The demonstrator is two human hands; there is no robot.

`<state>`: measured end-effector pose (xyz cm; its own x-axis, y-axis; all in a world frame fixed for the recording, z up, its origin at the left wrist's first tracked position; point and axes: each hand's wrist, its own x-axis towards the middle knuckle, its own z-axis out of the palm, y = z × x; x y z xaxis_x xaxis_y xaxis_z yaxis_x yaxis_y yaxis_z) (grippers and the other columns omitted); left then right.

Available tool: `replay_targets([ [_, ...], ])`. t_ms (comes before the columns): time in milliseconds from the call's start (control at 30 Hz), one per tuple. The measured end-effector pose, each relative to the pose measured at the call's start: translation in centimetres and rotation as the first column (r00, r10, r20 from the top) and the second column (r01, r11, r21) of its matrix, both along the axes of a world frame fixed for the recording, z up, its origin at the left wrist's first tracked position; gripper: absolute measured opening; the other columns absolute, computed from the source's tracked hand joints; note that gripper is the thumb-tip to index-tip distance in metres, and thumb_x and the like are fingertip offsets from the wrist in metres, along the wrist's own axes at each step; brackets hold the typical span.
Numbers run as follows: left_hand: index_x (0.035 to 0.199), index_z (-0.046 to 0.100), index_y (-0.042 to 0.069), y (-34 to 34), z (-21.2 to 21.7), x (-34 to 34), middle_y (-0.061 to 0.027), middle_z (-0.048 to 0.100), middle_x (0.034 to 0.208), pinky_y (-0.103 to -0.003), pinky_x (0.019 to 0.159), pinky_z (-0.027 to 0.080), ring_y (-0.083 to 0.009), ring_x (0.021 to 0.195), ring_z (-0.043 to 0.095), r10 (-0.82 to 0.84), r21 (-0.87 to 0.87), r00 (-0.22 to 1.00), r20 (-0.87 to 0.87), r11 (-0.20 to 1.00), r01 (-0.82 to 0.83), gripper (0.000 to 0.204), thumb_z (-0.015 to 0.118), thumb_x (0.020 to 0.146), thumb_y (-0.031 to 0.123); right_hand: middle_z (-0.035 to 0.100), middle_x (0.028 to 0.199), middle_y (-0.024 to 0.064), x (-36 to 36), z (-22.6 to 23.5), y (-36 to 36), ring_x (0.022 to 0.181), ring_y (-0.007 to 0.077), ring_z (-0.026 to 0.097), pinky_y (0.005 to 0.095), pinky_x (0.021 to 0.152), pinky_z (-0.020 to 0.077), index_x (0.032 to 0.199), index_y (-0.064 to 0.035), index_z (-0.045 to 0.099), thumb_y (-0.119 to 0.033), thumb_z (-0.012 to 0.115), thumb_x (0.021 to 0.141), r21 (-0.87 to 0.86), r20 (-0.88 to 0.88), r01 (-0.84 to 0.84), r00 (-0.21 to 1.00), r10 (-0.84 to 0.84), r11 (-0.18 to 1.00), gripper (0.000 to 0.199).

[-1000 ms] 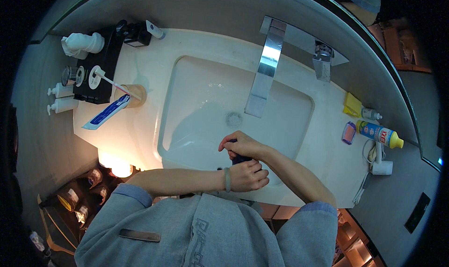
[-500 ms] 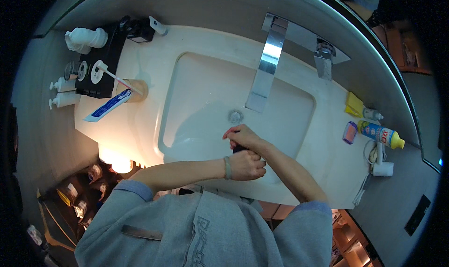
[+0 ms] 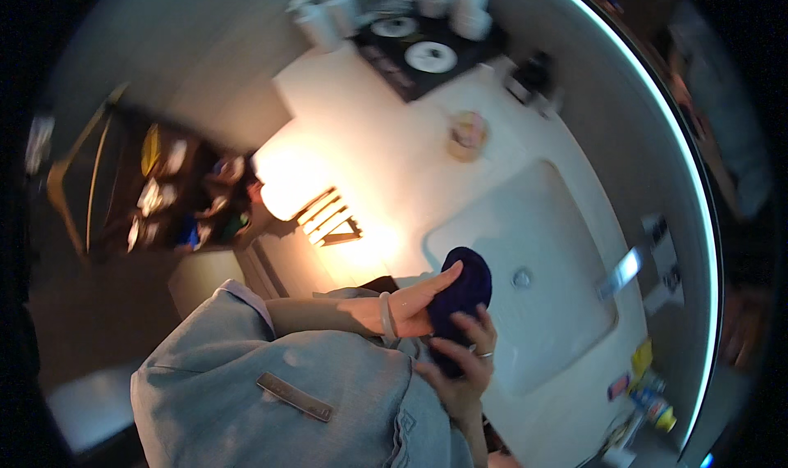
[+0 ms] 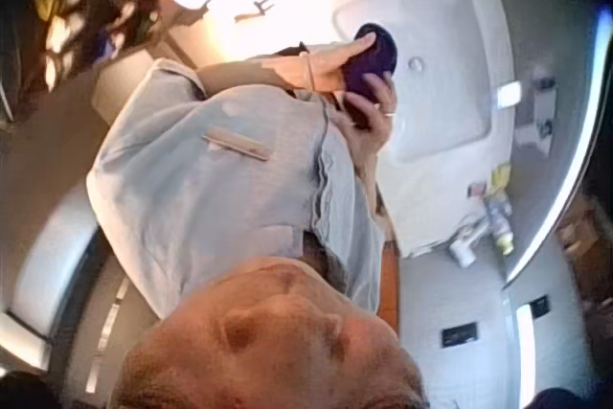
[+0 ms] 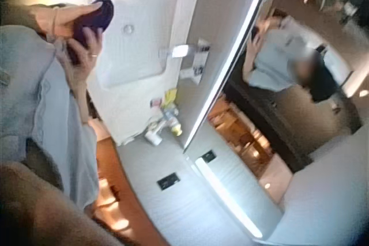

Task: The person cleans a bathroom by wiping the mirror with a cloth, then uses a squeegee to remove water from the mirror surface. They wash a dark cloth in the sink, wring it out, and use it to wipe the sink basin and surrounding countertop. The person also wipes the shower wall and floor with a pink cloth.

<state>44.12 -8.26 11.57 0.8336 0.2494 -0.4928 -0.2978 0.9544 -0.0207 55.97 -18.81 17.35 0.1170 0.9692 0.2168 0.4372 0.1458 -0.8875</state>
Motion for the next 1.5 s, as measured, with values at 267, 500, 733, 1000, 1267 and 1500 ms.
replay_targets([
  [267, 0.117, 0.054, 0.008, -5.0, 1.3, -12.8, -0.0046, 0.062, 0.098, -0.030, 0.074, 0.054, -0.0156, 0.086, 0.062, 0.578, 0.289, 0.720, -0.383, 0.816, -0.501, 0.032, 0.060, 0.094, 0.030, 0.063, 0.093, 0.0052, -11.0, -5.9, 7.5, 0.086, 0.0147, 0.058, 0.0256, 0.077, 0.0448, 0.100, 0.0002, 0.065, -0.004, 0.072, 0.077, -0.215, -0.491, -0.332, 0.850, 0.192, 0.919, 0.024],
  [500, 0.128, 0.040, 0.010, -6.4, 1.9, -25.7, -0.0056, 0.057, 0.110, -0.033, 0.088, 0.050, -0.0168, 0.101, 0.058, 0.858, 0.619, 0.336, -0.389, 0.513, -0.594, 0.040, 0.059, 0.095, 0.023, 0.039, 0.140, 0.0162, -24.7, -6.5, 5.4, 0.130, 0.0284, 0.039, 0.0417, 0.107, 0.0329, 0.136, -0.0024, 0.043, -0.014, 0.078, 0.073, 0.028, -0.296, -0.630, 0.736, 0.609, 0.776, 0.073],
  [733, 0.147, 0.025, 0.017, 0.6, -11.3, -49.9, -0.0105, 0.063, 0.088, -0.036, 0.076, 0.051, -0.0216, 0.079, 0.063, 0.772, 0.735, -0.113, -0.626, 0.631, 0.248, 0.062, 0.054, 0.093, 0.011, 0.065, 0.100, 0.0089, -38.6, -10.2, 15.6, 0.082, 0.0202, 0.065, 0.0332, 0.073, 0.0553, 0.123, -0.0011, 0.054, -0.017, 0.068, 0.085, -0.442, -0.893, -0.805, 0.437, -0.108, 0.396, 0.043],
  [1000, 0.121, 0.052, 0.005, 4.0, -28.0, -62.7, -0.0242, 0.062, 0.104, -0.047, 0.086, 0.049, -0.0442, 0.100, 0.058, 0.687, 0.459, -0.169, -0.707, 0.628, 0.629, 0.047, 0.066, 0.078, 0.020, 0.066, 0.102, 0.0022, -60.7, -16.5, 24.5, 0.090, 0.0141, 0.064, 0.0274, 0.079, 0.0526, 0.118, -0.0024, 0.058, -0.022, 0.054, 0.095, -0.115, -0.990, -0.975, 0.097, -0.102, 0.191, 0.031],
  [1267, 0.123, 0.048, 0.000, 3.5, -19.3, -63.2, -0.0129, 0.064, 0.077, -0.038, 0.060, 0.050, -0.0285, 0.066, 0.063, 0.749, 0.515, -0.012, -0.663, 0.468, 0.718, 0.046, 0.065, 0.088, 0.023, 0.060, 0.121, 0.0143, -65.7, -22.1, 25.9, 0.111, 0.0279, 0.057, 0.0374, 0.094, 0.0472, 0.121, -0.0015, 0.056, -0.017, 0.052, 0.094, -0.189, -0.491, -0.534, 0.778, 0.392, 0.824, 0.032],
  [1500, 0.112, 0.053, 0.001, 3.8, -16.0, -63.9, -0.0125, 0.067, 0.084, -0.036, 0.066, 0.051, -0.0239, 0.077, 0.066, 0.702, 0.579, -0.024, -0.712, 0.606, 0.545, 0.035, 0.069, 0.086, 0.018, 0.064, 0.096, 0.0245, -59.1, -19.2, 32.2, 0.088, 0.0408, 0.061, 0.0459, 0.082, 0.0491, 0.094, 0.0047, 0.065, -0.008, 0.063, 0.076, -0.288, 0.566, -0.336, 0.695, 0.443, 0.897, 0.023],
])
